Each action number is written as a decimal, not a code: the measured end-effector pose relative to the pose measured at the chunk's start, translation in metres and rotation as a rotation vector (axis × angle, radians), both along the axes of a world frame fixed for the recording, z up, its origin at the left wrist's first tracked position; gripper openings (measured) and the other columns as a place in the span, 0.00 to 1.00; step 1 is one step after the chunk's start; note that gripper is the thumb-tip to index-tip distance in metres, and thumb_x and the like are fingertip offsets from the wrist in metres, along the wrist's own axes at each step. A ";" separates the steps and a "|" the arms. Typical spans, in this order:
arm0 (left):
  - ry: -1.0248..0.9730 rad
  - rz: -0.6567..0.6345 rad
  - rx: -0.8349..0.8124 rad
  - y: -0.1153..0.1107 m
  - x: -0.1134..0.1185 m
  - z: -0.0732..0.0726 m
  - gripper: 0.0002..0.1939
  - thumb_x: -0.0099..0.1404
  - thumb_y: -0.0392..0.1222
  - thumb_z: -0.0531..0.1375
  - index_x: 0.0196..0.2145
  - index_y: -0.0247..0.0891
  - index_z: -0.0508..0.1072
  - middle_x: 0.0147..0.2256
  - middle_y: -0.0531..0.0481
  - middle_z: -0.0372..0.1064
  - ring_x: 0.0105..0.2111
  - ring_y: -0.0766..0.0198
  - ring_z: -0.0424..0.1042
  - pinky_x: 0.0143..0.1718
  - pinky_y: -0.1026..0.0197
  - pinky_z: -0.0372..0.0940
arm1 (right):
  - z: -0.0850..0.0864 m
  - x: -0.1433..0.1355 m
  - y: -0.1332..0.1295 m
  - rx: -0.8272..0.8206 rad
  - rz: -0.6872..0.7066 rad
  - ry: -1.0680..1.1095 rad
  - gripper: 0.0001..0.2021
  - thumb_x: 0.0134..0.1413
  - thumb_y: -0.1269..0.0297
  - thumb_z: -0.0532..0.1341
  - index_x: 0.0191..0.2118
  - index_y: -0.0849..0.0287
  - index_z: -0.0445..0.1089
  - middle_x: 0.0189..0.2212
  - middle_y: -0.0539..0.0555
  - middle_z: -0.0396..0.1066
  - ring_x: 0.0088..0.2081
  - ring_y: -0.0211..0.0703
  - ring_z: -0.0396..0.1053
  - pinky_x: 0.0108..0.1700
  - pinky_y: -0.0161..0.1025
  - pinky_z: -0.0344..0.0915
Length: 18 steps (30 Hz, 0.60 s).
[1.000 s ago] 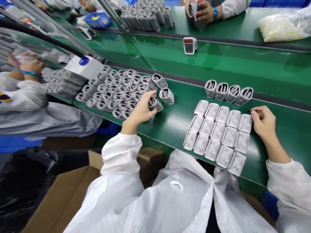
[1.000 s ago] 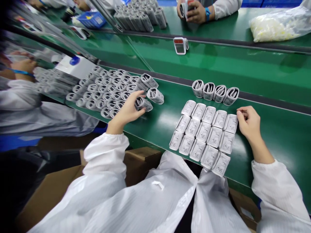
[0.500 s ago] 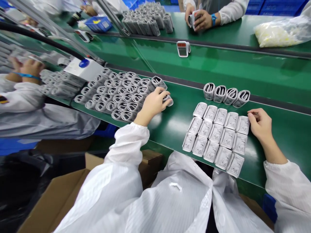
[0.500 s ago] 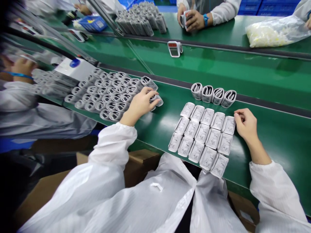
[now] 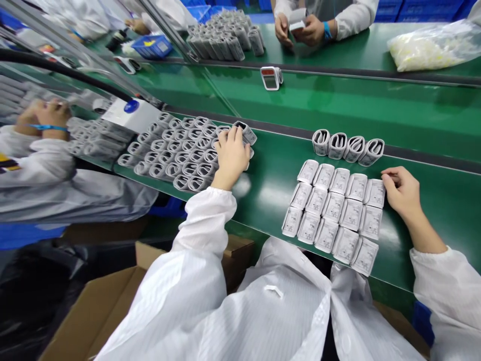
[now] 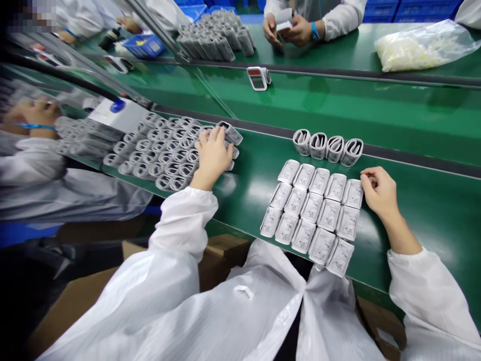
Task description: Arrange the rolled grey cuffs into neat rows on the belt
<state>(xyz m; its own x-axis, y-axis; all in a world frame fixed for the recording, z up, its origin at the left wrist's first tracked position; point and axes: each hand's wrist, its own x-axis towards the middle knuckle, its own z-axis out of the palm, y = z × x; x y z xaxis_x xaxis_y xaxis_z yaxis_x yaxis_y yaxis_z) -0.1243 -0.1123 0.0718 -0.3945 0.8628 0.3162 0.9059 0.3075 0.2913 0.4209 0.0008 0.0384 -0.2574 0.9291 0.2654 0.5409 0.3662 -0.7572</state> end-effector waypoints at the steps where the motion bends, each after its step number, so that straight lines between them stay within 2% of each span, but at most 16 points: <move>1: 0.005 0.001 -0.012 0.001 -0.001 0.001 0.37 0.72 0.43 0.61 0.76 0.37 0.65 0.78 0.28 0.61 0.77 0.24 0.54 0.75 0.12 0.47 | 0.000 0.000 0.000 -0.007 -0.001 0.002 0.09 0.64 0.55 0.65 0.43 0.52 0.78 0.32 0.51 0.76 0.30 0.45 0.72 0.33 0.41 0.65; 9: 0.092 -0.041 -0.084 0.001 0.004 0.010 0.31 0.77 0.45 0.58 0.74 0.40 0.71 0.72 0.30 0.68 0.70 0.27 0.61 0.68 0.22 0.63 | -0.006 0.008 0.004 -0.033 -0.002 0.000 0.10 0.64 0.54 0.66 0.44 0.53 0.80 0.35 0.55 0.81 0.32 0.50 0.77 0.34 0.46 0.67; 13: 0.127 -0.047 -0.118 0.004 0.006 0.014 0.30 0.77 0.46 0.60 0.73 0.41 0.71 0.72 0.30 0.64 0.70 0.29 0.62 0.70 0.25 0.64 | -0.013 0.013 0.007 -0.041 -0.016 0.011 0.11 0.63 0.51 0.66 0.43 0.50 0.80 0.35 0.55 0.81 0.33 0.56 0.79 0.35 0.50 0.69; 18: 0.151 -0.068 -0.146 0.016 0.000 0.022 0.33 0.77 0.54 0.63 0.74 0.40 0.70 0.76 0.27 0.59 0.73 0.27 0.62 0.74 0.26 0.61 | -0.017 0.013 0.009 -0.069 -0.026 -0.015 0.09 0.63 0.50 0.66 0.43 0.45 0.80 0.38 0.56 0.83 0.38 0.61 0.82 0.38 0.55 0.71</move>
